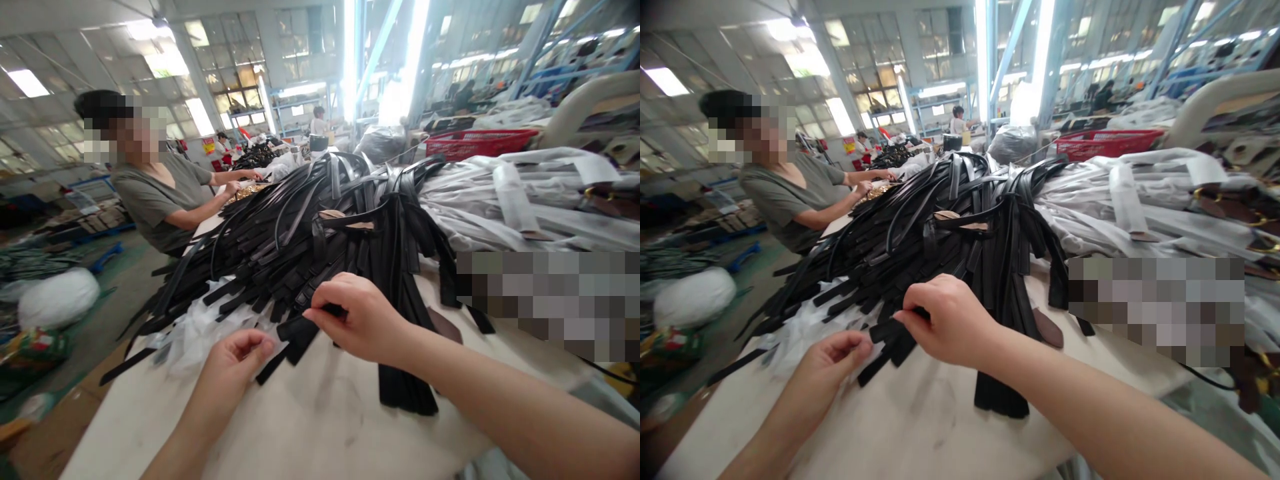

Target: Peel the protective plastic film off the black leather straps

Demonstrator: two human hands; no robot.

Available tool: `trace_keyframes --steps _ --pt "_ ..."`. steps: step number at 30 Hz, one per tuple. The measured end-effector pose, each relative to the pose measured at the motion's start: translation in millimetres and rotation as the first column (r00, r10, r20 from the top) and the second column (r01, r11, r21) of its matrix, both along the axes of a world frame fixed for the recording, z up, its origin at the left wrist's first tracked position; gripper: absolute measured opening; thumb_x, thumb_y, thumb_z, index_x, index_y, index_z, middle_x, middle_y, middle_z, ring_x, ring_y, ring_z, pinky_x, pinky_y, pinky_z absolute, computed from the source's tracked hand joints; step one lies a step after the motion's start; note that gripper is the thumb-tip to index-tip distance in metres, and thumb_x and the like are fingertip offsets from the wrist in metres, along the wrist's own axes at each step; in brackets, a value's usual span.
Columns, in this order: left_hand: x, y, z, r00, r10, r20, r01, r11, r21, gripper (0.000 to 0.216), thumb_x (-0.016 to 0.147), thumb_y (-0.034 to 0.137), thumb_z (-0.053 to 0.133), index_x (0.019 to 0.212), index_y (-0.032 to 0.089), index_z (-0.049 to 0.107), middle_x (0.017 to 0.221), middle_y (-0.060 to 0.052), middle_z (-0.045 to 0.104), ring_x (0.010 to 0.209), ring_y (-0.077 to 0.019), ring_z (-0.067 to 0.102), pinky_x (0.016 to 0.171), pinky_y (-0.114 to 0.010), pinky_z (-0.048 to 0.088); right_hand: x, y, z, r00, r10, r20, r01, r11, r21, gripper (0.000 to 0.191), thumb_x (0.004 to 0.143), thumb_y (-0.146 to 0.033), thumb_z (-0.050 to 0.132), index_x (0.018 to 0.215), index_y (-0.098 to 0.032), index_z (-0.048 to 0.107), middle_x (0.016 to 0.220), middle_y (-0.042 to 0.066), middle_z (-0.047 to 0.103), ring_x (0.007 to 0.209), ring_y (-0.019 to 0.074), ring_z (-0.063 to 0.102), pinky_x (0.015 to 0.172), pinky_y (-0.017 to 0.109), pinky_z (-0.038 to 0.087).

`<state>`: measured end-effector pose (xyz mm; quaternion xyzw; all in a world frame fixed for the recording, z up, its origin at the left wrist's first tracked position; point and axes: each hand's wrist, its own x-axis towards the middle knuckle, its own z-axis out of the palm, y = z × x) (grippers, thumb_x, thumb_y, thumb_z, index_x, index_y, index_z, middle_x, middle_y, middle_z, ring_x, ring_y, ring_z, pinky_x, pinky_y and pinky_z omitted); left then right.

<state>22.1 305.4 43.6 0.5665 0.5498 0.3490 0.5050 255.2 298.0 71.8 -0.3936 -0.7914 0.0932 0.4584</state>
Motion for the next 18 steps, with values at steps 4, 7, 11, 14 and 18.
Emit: trace_keyframes --steps 4,7,11,14,18 --pt "-1.2 0.4 -1.3 0.999 0.003 -0.039 -0.003 1.000 0.002 0.030 0.068 0.045 0.077 0.074 0.017 0.070 0.069 0.000 0.068 0.067 -0.0158 0.057 0.064 -0.023 0.043 -2.9 5.5 -10.5 0.997 -0.072 0.033 0.072 0.997 -0.013 0.017 0.086 -0.027 0.060 0.071 -0.018 0.058 0.061 0.000 0.056 0.061 0.0140 0.051 0.060 0.025 0.035" --pt "-1.9 1.8 -2.4 0.999 0.008 -0.043 -0.008 1.000 0.004 0.031 0.068 0.046 0.077 0.075 0.017 0.070 0.070 0.000 0.068 0.067 -0.0167 0.058 0.065 -0.025 0.044 -3.0 6.4 -11.2 0.992 -0.106 0.063 0.107 0.994 -0.020 0.017 0.085 -0.026 0.060 0.071 -0.018 0.058 0.062 0.000 0.057 0.061 0.0144 0.051 0.061 0.026 0.035" --pt "-2.3 3.1 -2.7 0.998 0.001 -0.059 0.000 1.000 0.020 0.032 0.069 0.048 0.076 0.076 0.017 0.070 0.071 -0.001 0.068 0.067 -0.0171 0.058 0.064 -0.025 0.044 -5.3 4.3 -10.0 0.993 -0.096 0.074 0.098 0.995 -0.026 0.016 0.084 -0.024 0.061 0.070 -0.018 0.057 0.061 0.000 0.057 0.061 0.0146 0.051 0.059 0.025 0.034" --pt "-3.0 3.5 -3.8 0.999 0.006 -0.048 -0.004 1.000 0.024 0.031 0.068 0.047 0.076 0.076 0.017 0.070 0.070 -0.001 0.069 0.067 -0.0168 0.059 0.064 -0.025 0.045 -6.4 3.4 -10.1 0.994 -0.089 0.066 0.090 0.996 -0.018 0.016 0.084 -0.024 0.060 0.068 -0.019 0.056 0.059 0.000 0.056 0.060 0.0147 0.050 0.059 0.025 0.033" --pt "-4.2 4.1 -5.9 0.999 0.011 -0.033 -0.010 1.000 0.028 0.032 0.068 0.047 0.076 0.075 0.017 0.069 0.071 -0.001 0.069 0.067 -0.0173 0.059 0.065 -0.025 0.045 -6.1 3.4 -11.2 0.995 -0.072 0.074 0.074 0.997 -0.022 0.015 0.082 -0.021 0.061 0.068 -0.018 0.056 0.058 -0.001 0.056 0.060 0.0145 0.049 0.060 0.025 0.033"
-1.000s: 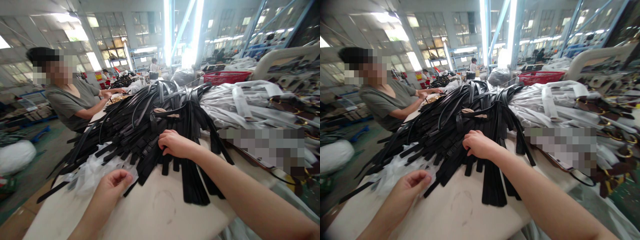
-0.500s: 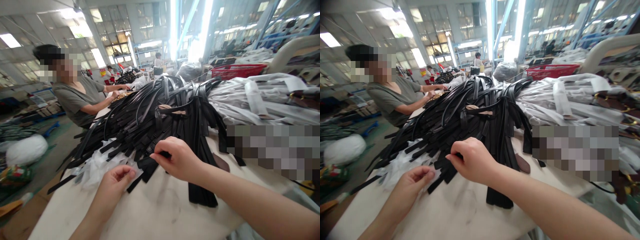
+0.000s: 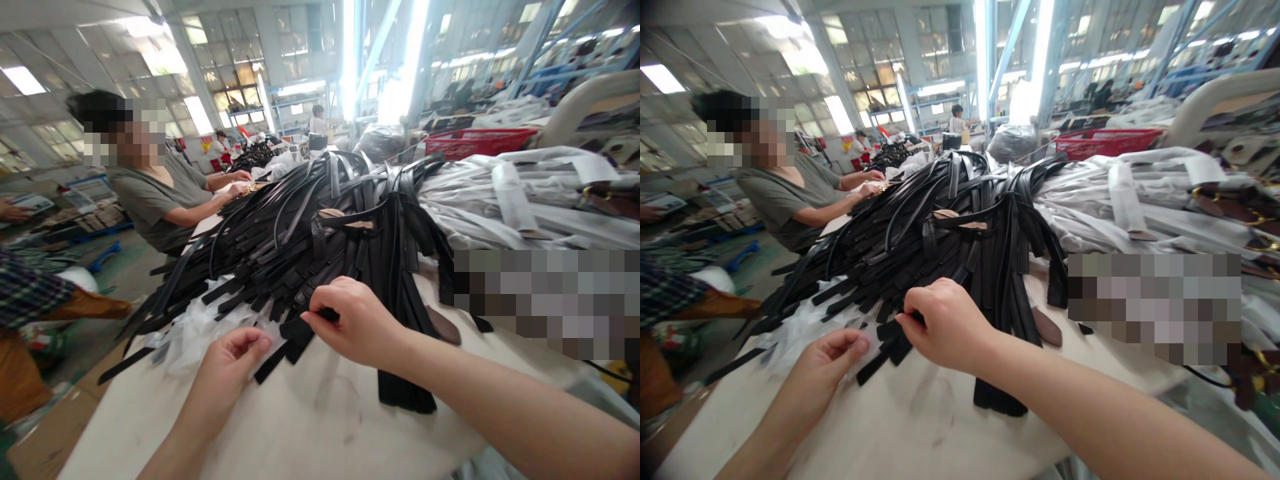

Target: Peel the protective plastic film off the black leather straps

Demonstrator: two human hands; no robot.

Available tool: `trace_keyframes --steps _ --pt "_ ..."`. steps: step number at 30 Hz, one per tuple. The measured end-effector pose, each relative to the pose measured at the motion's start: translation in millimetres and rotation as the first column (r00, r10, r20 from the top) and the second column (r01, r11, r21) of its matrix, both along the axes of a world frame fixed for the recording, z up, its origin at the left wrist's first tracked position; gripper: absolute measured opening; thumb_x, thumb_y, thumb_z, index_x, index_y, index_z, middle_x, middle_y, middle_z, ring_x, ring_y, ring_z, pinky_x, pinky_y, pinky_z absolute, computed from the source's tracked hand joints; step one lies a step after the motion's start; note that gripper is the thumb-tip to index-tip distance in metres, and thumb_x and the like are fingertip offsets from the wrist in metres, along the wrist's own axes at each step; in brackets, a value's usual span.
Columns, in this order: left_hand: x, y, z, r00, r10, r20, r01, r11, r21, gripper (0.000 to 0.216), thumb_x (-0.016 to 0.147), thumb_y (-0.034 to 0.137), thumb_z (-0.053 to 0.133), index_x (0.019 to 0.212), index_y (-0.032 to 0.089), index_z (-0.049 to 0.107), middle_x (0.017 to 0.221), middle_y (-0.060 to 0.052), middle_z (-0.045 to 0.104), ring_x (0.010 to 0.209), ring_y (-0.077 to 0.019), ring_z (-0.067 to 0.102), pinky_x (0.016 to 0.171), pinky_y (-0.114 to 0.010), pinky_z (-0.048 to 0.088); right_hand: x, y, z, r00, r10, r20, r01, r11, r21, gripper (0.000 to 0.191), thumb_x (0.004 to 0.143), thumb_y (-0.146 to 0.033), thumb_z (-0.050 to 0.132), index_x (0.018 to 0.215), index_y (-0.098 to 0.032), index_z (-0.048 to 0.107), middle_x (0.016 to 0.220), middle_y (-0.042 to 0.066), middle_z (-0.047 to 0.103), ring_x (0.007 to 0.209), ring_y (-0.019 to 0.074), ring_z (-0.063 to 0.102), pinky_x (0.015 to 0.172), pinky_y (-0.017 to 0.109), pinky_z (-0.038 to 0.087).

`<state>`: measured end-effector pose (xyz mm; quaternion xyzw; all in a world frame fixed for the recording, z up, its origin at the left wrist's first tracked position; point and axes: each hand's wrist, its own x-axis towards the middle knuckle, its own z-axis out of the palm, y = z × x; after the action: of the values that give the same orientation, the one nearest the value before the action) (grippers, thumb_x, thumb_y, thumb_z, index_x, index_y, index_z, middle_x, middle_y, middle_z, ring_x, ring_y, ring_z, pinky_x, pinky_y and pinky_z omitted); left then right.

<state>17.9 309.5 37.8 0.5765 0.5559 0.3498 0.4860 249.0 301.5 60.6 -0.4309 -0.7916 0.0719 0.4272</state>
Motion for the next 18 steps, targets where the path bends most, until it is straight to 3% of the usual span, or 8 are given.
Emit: trace_keyframes --steps 5,10,13,16,18 --pt "1.8 -2.1 3.0 0.998 -0.049 -0.047 0.051 0.998 0.028 0.028 0.072 0.045 0.073 0.078 0.017 0.070 0.074 -0.002 0.070 0.072 -0.0186 0.060 0.069 -0.026 0.045 0.2 2.6 -4.0 0.997 0.030 0.065 -0.032 0.999 0.018 0.016 0.083 -0.023 0.061 0.069 -0.018 0.056 0.058 0.000 0.056 0.059 0.0147 0.051 0.063 0.027 0.035" --pt "12.7 -11.8 7.9 0.944 -0.169 -0.284 0.213 0.969 0.130 0.018 0.079 0.036 0.064 0.078 0.020 0.072 0.077 -0.002 0.072 0.076 -0.0207 0.063 0.070 -0.027 0.046 -8.1 1.6 -11.2 0.971 0.174 0.162 -0.181 0.983 0.035 0.016 0.088 -0.022 0.059 0.074 -0.016 0.058 0.062 0.002 0.062 0.060 0.0147 0.057 0.073 0.029 0.038" --pt "16.0 -17.3 11.3 0.888 -0.212 -0.408 0.323 0.919 0.227 0.020 0.084 0.033 0.056 0.077 0.022 0.071 0.067 0.000 0.070 0.066 -0.0184 0.065 0.064 -0.026 0.047 -9.7 2.3 -12.2 0.948 0.238 0.213 -0.244 0.970 0.000 0.014 0.089 -0.023 0.059 0.078 -0.015 0.061 0.066 0.003 0.065 0.062 0.0146 0.059 0.074 0.029 0.039" --pt "4.2 -19.0 19.4 0.849 -0.143 -0.509 0.359 0.862 0.358 0.022 0.084 0.033 0.053 0.072 0.022 0.069 0.055 0.002 0.065 0.048 -0.0149 0.060 0.051 -0.023 0.046 2.6 11.5 -7.3 0.914 0.268 0.304 -0.269 0.962 -0.038 0.019 0.088 -0.034 0.063 0.082 -0.016 0.064 0.071 0.003 0.068 0.070 0.0158 0.062 0.088 0.032 0.037" --pt "-12.9 -18.8 25.0 0.824 -0.068 -0.563 0.365 0.823 0.435 0.021 0.082 0.035 0.055 0.071 0.024 0.069 0.051 0.003 0.063 0.042 -0.0138 0.058 0.046 -0.022 0.045 15.7 20.4 -1.8 0.898 0.237 0.370 -0.229 0.971 -0.066 0.019 0.088 -0.035 0.064 0.081 -0.018 0.065 0.074 0.002 0.069 0.075 0.0169 0.062 0.100 0.039 0.030"
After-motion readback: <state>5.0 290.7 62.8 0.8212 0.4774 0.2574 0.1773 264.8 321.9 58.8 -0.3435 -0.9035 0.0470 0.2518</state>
